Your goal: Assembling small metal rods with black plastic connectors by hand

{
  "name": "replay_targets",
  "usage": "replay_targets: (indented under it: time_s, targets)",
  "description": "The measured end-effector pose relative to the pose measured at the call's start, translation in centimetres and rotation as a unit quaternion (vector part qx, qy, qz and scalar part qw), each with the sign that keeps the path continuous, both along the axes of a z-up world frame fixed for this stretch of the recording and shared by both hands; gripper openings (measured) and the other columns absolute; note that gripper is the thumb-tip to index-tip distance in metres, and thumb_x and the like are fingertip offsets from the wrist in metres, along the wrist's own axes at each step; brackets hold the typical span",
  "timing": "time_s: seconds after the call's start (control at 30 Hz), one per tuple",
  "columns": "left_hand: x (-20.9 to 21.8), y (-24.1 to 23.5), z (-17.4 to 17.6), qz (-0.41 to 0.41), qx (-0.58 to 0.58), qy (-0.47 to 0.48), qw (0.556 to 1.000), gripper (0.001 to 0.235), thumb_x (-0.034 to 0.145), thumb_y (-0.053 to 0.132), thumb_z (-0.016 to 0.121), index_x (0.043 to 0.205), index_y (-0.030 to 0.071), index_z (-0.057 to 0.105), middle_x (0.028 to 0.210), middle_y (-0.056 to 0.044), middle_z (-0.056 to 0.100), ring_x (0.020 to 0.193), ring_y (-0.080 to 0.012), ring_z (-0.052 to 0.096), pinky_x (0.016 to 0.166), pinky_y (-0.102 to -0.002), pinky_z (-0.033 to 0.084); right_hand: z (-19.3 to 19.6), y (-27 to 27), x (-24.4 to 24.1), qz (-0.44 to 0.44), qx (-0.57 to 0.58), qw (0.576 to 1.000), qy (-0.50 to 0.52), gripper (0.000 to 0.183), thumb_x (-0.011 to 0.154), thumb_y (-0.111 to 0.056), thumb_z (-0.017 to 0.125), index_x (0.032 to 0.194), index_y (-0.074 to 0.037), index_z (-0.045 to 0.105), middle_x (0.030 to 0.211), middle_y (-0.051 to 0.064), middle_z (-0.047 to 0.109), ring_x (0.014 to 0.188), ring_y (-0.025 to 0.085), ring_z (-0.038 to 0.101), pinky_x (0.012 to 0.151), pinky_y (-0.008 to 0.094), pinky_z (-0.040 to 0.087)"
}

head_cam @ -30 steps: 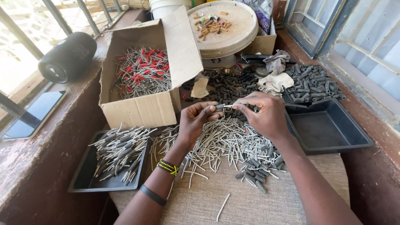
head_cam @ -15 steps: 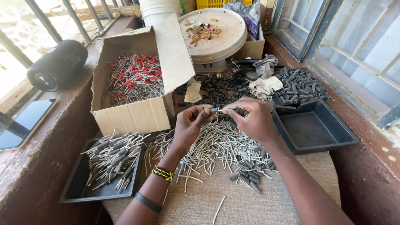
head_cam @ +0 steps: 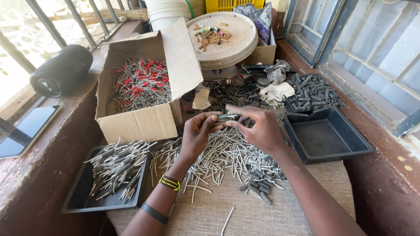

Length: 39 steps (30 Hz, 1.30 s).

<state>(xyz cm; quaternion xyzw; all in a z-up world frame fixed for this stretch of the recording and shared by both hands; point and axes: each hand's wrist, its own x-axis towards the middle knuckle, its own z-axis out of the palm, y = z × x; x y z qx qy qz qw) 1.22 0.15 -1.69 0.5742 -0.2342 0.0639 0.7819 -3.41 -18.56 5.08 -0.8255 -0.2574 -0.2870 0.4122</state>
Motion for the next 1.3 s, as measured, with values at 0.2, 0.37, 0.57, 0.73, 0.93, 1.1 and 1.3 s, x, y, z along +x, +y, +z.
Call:
replay_targets:
  time_s: [0.2, 0.37, 0.57, 0.73, 0.93, 1.1, 1.3]
  targets:
    - [-0.5, -0.9, 0.0, -0.019, -0.035, -0.009, 0.999, 0.03, 0.105, 0.007, 0.057, 0.118, -0.019, 0.064, 0.11, -0.036, 0.07, 0.101, -0.0367, 0.071, 0.09, -0.045, 0.064, -0.5, -0.5, -0.9, -0.062, 0.003, 0.996, 0.059, 0.02, 0.094, -0.008, 0.072, 0.113, -0.011, 0.08, 0.091, 0.015, 0.079, 0.036, 0.005, 0.043, 0.035, 0.021, 0.032]
    - [-0.5, -1.1, -0.3, -0.015, -0.035, -0.016, 0.999, 0.031, 0.106, 0.007, 0.055, 0.118, -0.019, 0.063, 0.11, -0.037, 0.069, 0.102, -0.0389, 0.071, 0.09, -0.045, 0.064, -1.1, -1.0, 0.4, -0.057, 0.024, 0.997, 0.055, 0.016, 0.093, -0.007, 0.074, 0.105, -0.014, 0.083, 0.08, 0.013, 0.079, 0.042, 0.007, 0.051, 0.038, 0.021, 0.035]
    - [-0.6, -1.2, -0.5, -0.011, -0.001, -0.046, 0.999, 0.032, 0.108, 0.009, 0.05, 0.121, -0.018, 0.062, 0.109, -0.037, 0.069, 0.103, -0.0408, 0.07, 0.091, -0.047, 0.063, -1.5, -0.6, 0.5, -0.097, 0.037, 0.992, 0.069, 0.01, 0.089, -0.017, 0.078, 0.095, -0.023, 0.085, 0.072, 0.008, 0.077, 0.059, 0.005, 0.061, 0.046, 0.025, 0.043]
    - [-2.5, -0.8, 2.2, 0.039, 0.072, -0.083, 0.993, 0.031, 0.1, 0.011, 0.067, 0.123, -0.01, 0.066, 0.105, -0.028, 0.073, 0.1, -0.03, 0.073, 0.09, -0.043, 0.063, -0.6, -0.6, -0.2, -0.087, 0.036, 0.993, 0.07, 0.011, 0.093, -0.019, 0.077, 0.1, -0.023, 0.084, 0.081, 0.006, 0.078, 0.062, 0.013, 0.07, 0.052, 0.026, 0.048]
    - [-5.0, 4.3, 5.7, 0.192, 0.214, -0.152, 0.946, 0.017, 0.097, 0.013, 0.071, 0.112, 0.01, 0.078, 0.086, -0.013, 0.078, 0.085, -0.0256, 0.079, 0.078, -0.037, 0.064, 0.1, -0.8, -0.9, -0.051, 0.027, 0.997, 0.043, 0.027, 0.099, -0.034, 0.071, 0.116, -0.015, 0.08, 0.078, 0.01, 0.077, 0.046, 0.004, 0.049, 0.04, 0.022, 0.034]
    - [-8.8, 13.3, 8.4, 0.371, 0.346, -0.23, 0.83, 0.017, 0.092, 0.012, 0.076, 0.106, 0.019, 0.08, 0.1, -0.009, 0.072, 0.08, -0.0295, 0.075, 0.081, -0.046, 0.06, -0.1, -0.6, -1.2, -0.047, 0.017, 0.998, 0.033, 0.02, 0.099, -0.028, 0.07, 0.11, -0.016, 0.082, 0.077, 0.011, 0.078, 0.059, 0.019, 0.071, 0.052, 0.03, 0.05]
    - [-10.7, 23.2, 5.8, 0.466, 0.481, -0.102, 0.735, 0.015, 0.097, 0.031, 0.075, 0.111, 0.031, 0.081, 0.099, -0.003, 0.069, 0.095, -0.0307, 0.068, 0.091, -0.043, 0.054, 1.6, 0.4, -3.6, -0.015, -0.001, 1.0, 0.016, 0.015, 0.098, -0.019, 0.072, 0.105, -0.011, 0.082, 0.085, 0.015, 0.077, 0.077, 0.026, 0.074, 0.064, 0.035, 0.054]
